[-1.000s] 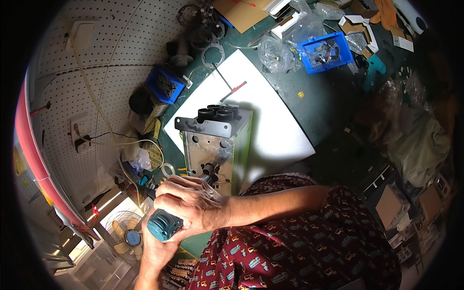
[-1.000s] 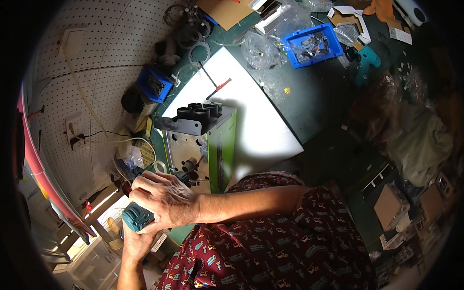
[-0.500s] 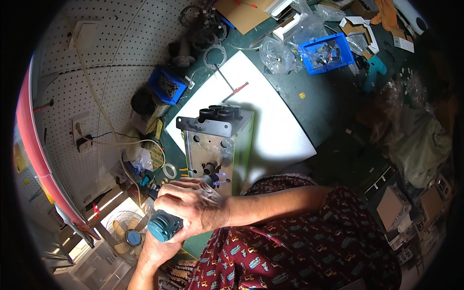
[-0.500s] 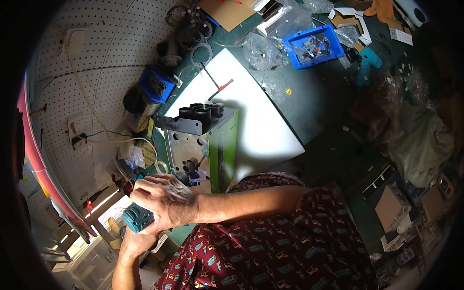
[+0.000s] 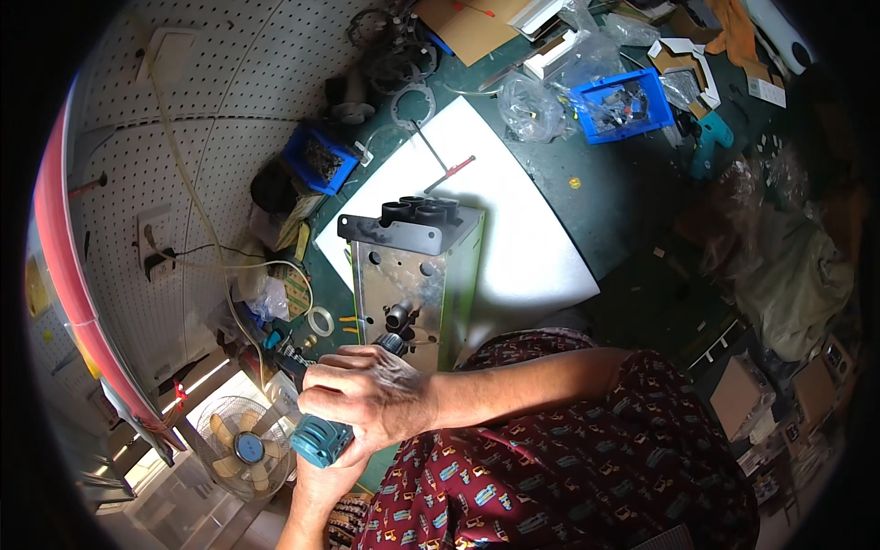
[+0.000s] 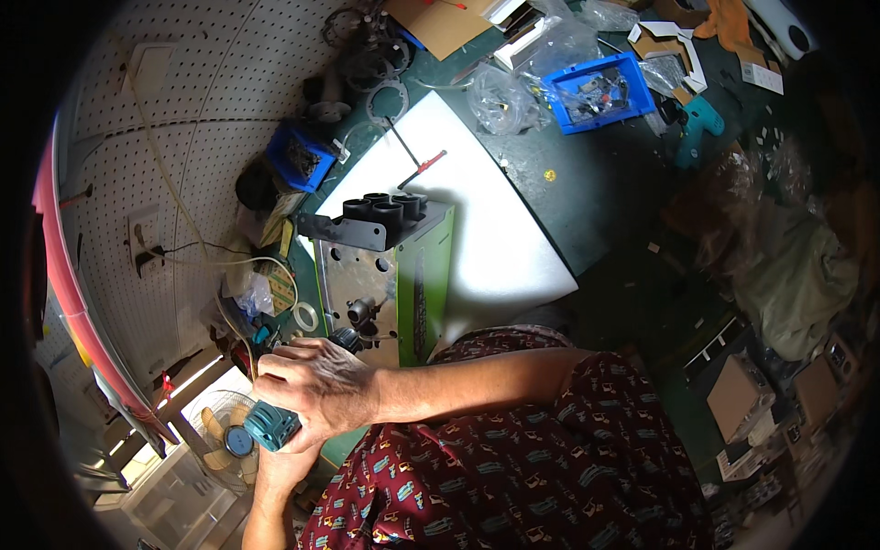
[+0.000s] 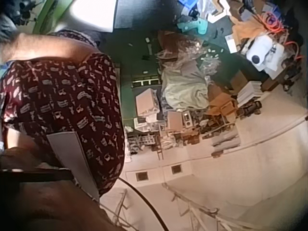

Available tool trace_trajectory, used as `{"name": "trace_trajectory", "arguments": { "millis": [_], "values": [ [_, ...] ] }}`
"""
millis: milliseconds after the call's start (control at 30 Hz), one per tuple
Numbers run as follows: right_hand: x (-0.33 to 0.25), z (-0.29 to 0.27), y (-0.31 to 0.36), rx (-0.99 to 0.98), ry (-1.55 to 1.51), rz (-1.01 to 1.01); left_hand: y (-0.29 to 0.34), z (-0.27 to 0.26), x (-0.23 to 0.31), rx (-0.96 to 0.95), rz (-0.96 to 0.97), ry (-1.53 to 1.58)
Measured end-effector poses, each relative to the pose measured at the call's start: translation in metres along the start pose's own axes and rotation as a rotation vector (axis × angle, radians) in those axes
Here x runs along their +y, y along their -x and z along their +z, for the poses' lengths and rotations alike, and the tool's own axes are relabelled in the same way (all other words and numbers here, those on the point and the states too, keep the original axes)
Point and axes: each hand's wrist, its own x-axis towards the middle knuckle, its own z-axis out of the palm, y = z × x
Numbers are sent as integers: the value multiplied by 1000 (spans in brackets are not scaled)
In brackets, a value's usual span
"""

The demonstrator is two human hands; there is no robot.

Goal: The person uses a cordless drill to fasten screws into a metal chassis, then places the chassis into a green box. The person then picks up a black power adapter and places it into a cardboard box.

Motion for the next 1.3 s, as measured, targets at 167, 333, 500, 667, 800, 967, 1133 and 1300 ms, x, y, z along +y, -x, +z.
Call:
{"name": "trace_trajectory", "arguments": {
  "millis": [167,333,500,667,800,967,1133,1300],
  "values": [
    [-5,-5,-1,-51,2,31,11,3,-28,1,-1,-159],
    [-3,-2,-1,-44,11,46,2,-7,-11,-75,-155,50],
    [0,0,3,2,-26,5,9,2,-17,-45,-53,-48],
    [-1,-4,3,-9,-7,9,1,-5,-15,-97,80,-181],
    [0,-4,4,-5,-24,30,1,-4,-8,-98,-30,-131],
    [-2,-9,1,-10,40,37,-2,-5,-6,-85,-89,-47],
    [0,-7,-2,35,15,42,-11,-9,7,-85,-60,-33],
    [2,-8,-4,60,-13,39,-12,-6,2,-79,-93,-11]
  ]
}}
